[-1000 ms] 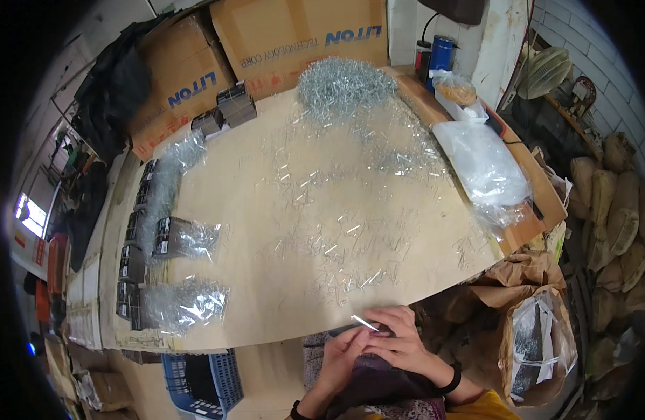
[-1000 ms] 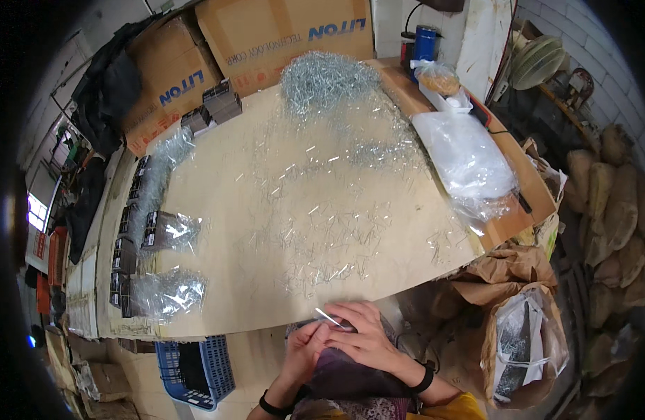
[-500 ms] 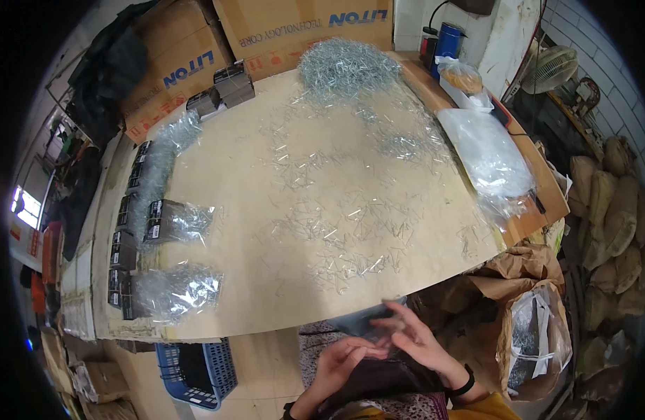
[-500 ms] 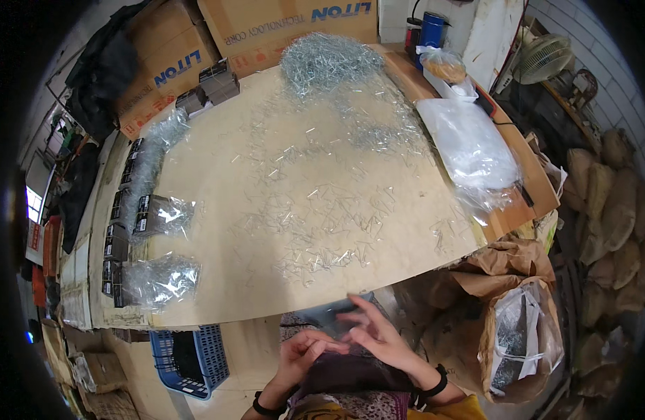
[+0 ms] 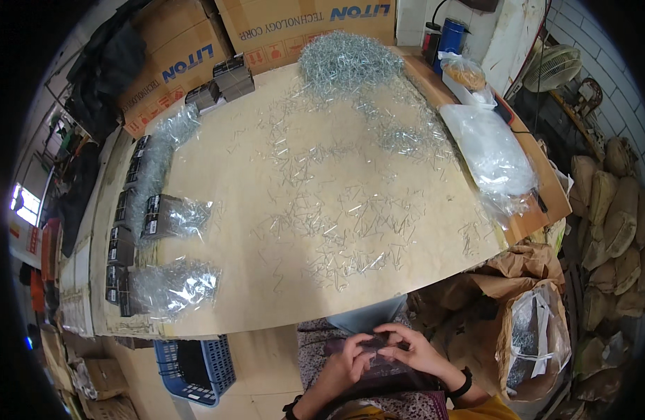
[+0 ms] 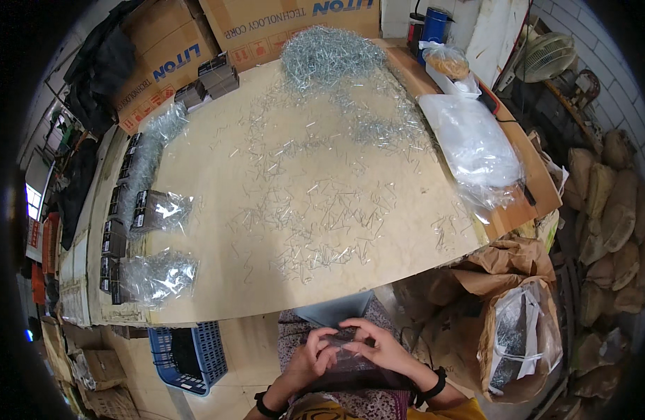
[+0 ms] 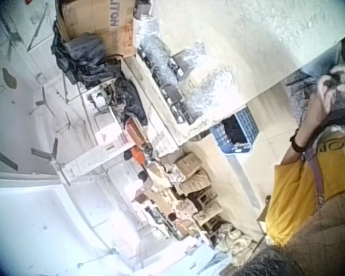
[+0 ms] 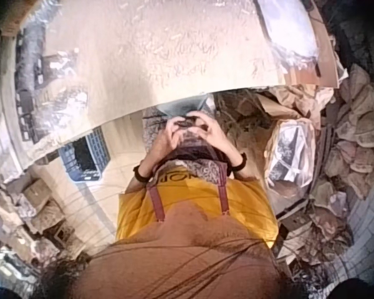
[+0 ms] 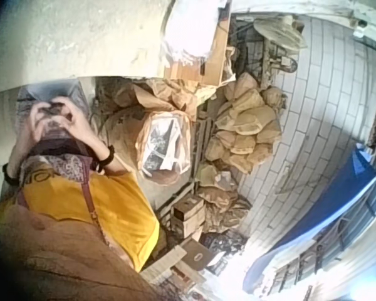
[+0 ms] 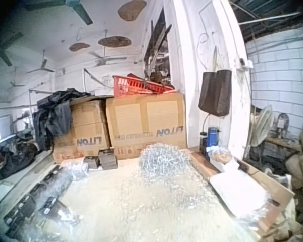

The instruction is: Bagging small V-shaped metal components into plastic bags at a workbench.

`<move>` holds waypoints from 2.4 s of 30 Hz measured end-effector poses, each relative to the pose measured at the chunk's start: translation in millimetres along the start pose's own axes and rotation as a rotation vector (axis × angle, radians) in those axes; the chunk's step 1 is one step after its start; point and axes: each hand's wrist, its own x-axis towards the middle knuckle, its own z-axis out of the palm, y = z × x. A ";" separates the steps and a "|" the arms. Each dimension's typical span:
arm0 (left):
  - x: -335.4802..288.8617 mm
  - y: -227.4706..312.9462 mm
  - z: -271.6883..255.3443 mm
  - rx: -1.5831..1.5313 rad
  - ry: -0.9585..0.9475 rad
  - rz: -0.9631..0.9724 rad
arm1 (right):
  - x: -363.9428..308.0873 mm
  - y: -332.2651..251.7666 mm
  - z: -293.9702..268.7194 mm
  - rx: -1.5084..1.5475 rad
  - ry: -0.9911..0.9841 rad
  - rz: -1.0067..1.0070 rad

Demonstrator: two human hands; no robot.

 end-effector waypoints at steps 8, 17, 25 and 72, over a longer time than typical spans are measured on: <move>10.4 -51.5 -7.8 0.124 -0.285 0.003 | 8.0 60.9 -23.6 -0.050 -0.262 0.149; 31.7 -100.3 10.8 0.448 0.189 0.265 | 20.2 105.8 -5.1 -0.632 0.272 -0.081; 16.9 -117.7 16.5 0.527 0.208 0.562 | 69.3 -37.3 -10.7 -1.098 0.614 -0.573; 8.7 -44.4 20.9 -0.178 0.251 0.298 | 59.3 -32.8 21.7 -0.958 0.152 -0.730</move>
